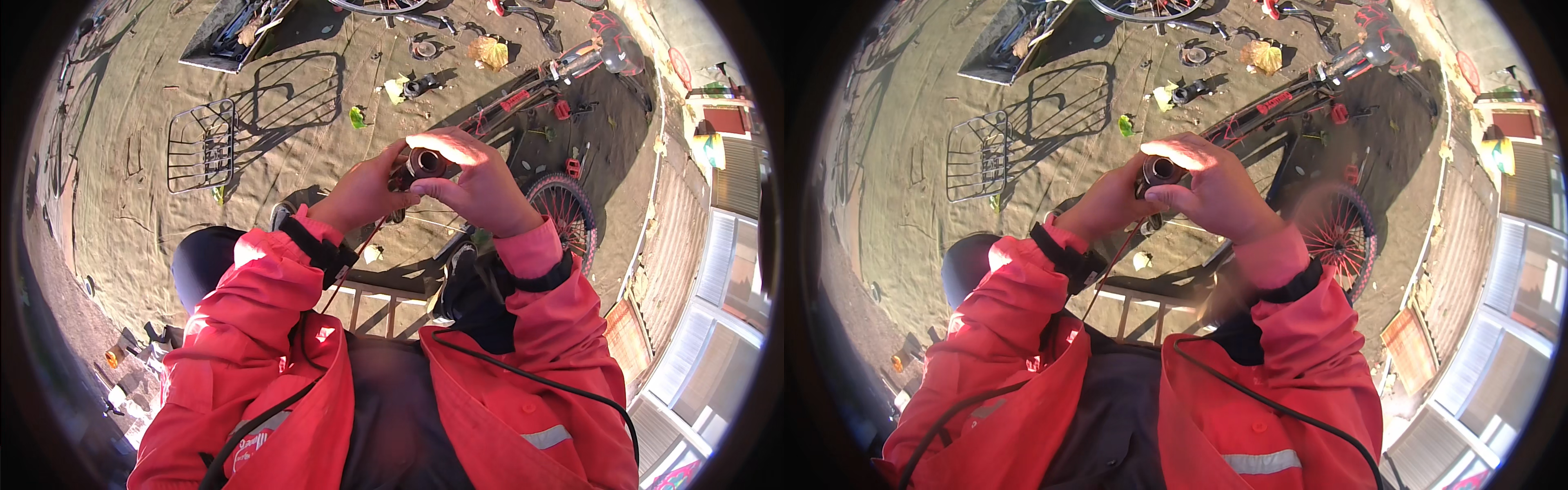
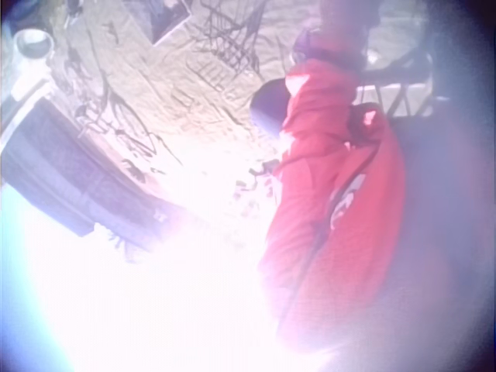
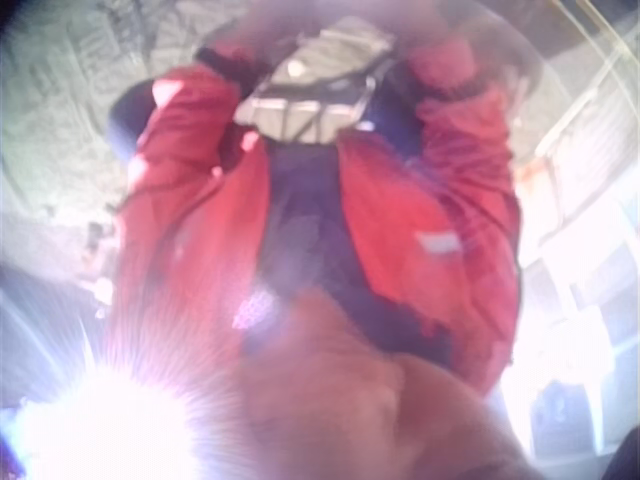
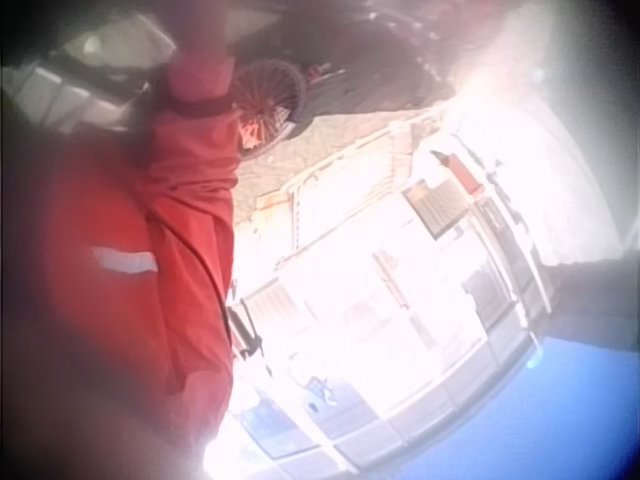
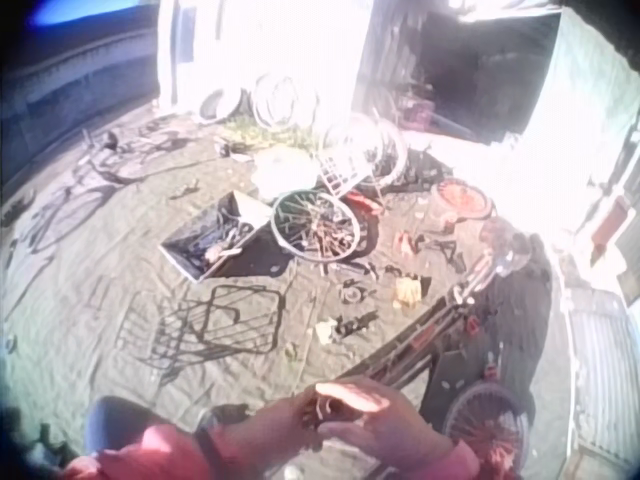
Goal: The person assembles a bicycle by inserting a headset bearing into the head tube, threading a cable through the frame, and attaching a headset cup. They then lift and reposition the frame to continue the assembly.
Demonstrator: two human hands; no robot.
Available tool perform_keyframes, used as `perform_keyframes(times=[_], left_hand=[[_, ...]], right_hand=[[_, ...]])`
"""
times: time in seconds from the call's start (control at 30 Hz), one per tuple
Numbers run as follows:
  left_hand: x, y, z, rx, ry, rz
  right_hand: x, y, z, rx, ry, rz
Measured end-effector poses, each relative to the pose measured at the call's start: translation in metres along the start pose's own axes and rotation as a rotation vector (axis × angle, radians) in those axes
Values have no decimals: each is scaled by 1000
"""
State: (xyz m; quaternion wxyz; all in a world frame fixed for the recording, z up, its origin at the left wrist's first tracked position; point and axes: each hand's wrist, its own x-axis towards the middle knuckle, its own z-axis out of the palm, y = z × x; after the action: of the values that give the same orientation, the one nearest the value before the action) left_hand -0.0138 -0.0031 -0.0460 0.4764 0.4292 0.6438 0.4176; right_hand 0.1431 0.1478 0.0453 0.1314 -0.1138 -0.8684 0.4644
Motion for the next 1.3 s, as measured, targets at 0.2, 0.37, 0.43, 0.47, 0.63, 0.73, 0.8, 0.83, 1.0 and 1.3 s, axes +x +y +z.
perform_keyframes(times=[0.2, 0.37, 0.43, 0.47, 0.63, 0.73, 0.8, 0.83, 1.0, 1.3], left_hand=[[9, -40, -6, 260, -135, 114], [13, -56, -3, 270, -89, 145], [12, -57, -4, 268, -82, 159], [11, -57, -4, 266, -78, 165], [9, -53, -1, 213, -30, 126], [9, -50, 1, 214, -19, 87], [9, -47, 0, 217, -8, 80], [8, -45, 1, 215, 0, 83], [4, -35, 0, 199, 14, 56], [6, -35, 0, 263, 61, 77]], right_hand=[[-2, 2, 1, -22, 0, 8], [-3, 6, -2, -33, -26, 46], [-2, 7, -2, 35, -40, 91], [-2, 8, -2, 66, -52, 122], [0, 6, 2, 11, -10, 71], [0, 4, 5, 14, 21, 102], [2, 4, 6, 0, 43, 86], [2, 5, 7, -9, 56, 70], [6, 6, 12, -29, 92, 63], [11, 6, 20, -37, 163, 78]])
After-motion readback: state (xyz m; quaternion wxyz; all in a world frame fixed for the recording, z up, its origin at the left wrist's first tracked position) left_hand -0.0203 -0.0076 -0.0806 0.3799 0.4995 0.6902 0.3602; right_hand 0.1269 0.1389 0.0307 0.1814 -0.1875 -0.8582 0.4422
